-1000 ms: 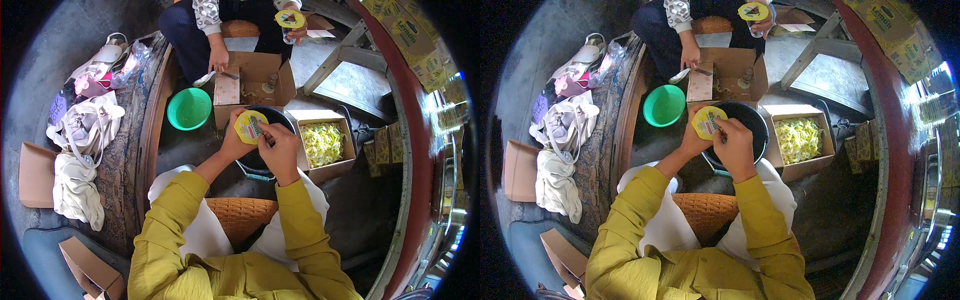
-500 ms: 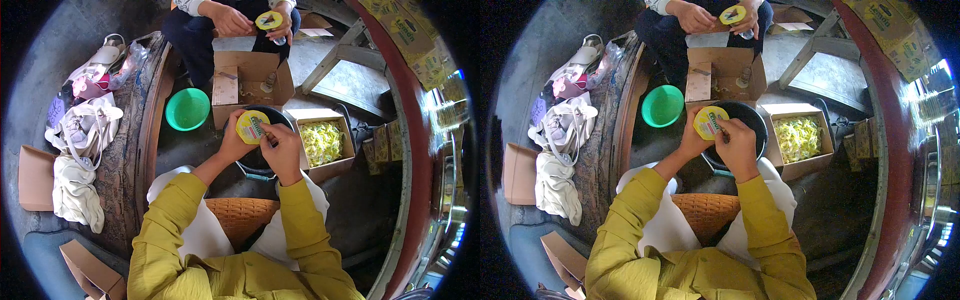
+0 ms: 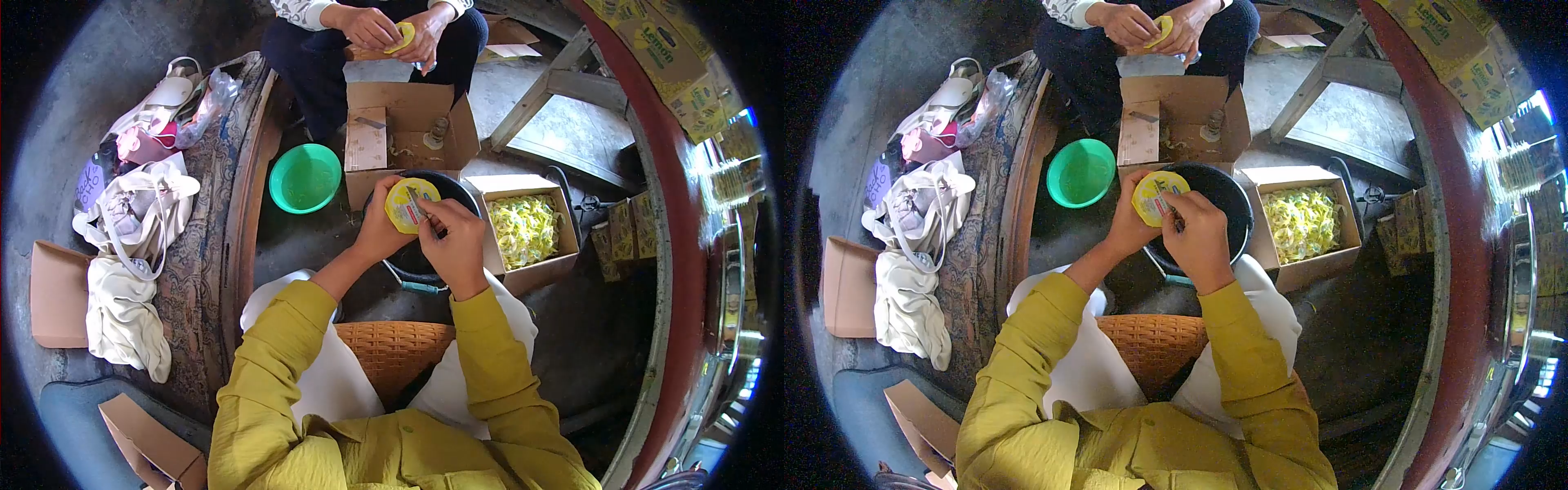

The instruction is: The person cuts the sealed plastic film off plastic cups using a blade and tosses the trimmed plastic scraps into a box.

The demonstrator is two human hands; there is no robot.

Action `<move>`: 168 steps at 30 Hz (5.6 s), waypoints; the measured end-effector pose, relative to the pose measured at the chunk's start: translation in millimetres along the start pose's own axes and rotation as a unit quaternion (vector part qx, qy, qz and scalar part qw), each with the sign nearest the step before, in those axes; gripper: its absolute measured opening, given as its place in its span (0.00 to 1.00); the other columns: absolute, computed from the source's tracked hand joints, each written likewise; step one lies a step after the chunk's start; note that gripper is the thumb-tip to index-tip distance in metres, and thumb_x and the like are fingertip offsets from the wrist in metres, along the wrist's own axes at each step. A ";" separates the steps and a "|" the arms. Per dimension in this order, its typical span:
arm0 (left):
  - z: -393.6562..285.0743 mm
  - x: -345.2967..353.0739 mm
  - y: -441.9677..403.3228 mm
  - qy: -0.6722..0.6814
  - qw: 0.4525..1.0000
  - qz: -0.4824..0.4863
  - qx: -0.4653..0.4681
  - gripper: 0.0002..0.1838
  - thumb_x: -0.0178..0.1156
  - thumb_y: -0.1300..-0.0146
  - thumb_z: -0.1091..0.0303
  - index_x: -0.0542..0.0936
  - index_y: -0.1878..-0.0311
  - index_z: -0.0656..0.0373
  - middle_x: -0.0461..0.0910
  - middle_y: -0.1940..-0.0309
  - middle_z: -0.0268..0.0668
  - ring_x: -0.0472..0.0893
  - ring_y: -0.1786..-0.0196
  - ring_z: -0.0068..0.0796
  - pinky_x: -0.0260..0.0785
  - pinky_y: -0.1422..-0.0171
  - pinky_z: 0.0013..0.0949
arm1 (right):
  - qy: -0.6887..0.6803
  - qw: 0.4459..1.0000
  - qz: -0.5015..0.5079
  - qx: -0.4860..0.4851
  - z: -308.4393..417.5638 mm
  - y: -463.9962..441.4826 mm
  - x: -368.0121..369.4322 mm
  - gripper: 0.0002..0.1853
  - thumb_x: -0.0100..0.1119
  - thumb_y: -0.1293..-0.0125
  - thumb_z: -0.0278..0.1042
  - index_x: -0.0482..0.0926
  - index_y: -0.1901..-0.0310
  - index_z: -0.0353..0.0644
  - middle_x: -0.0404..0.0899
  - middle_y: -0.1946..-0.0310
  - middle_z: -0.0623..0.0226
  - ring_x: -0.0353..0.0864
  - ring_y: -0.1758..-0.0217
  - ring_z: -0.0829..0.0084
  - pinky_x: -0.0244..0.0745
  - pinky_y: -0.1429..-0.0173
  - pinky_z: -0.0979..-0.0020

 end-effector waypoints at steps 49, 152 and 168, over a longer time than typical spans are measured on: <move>5.4 1.1 -0.7 0.023 0.998 0.045 -0.024 0.38 0.70 0.60 0.78 0.58 0.47 0.59 0.68 0.53 0.40 0.71 0.50 0.30 0.66 0.45 0.32 | 0.025 0.999 0.021 0.009 1.1 -1.1 3.3 0.14 0.57 0.54 0.16 0.80 0.63 0.34 0.77 0.73 0.59 0.76 0.79 0.72 0.72 0.73 0.76; 22.3 -1.8 -5.1 -0.014 0.969 0.235 -0.074 0.61 0.68 0.59 0.77 0.32 0.31 0.52 0.71 0.49 0.47 0.72 0.47 0.41 0.63 0.41 0.36 | 0.237 0.950 0.191 -0.074 -38.7 3.0 21.2 0.14 0.55 0.55 0.21 0.82 0.65 0.44 0.77 0.70 0.64 0.77 0.63 0.65 0.74 0.58 0.67; 36.5 -17.5 -4.3 -0.076 0.976 0.189 -0.081 0.60 0.69 0.58 0.75 0.33 0.31 0.53 0.69 0.46 0.50 0.71 0.44 0.45 0.62 0.40 0.39 | 0.216 0.956 0.189 -0.063 -62.6 5.4 4.8 0.14 0.52 0.53 0.21 0.82 0.66 0.46 0.77 0.71 0.65 0.77 0.63 0.64 0.73 0.58 0.66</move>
Point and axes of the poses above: each hand's wrist, its own y-axis away from the middle knuckle, its own x-axis out of the palm, z = x × y, the point moved 4 cm from there along -y, towards the middle knuckle
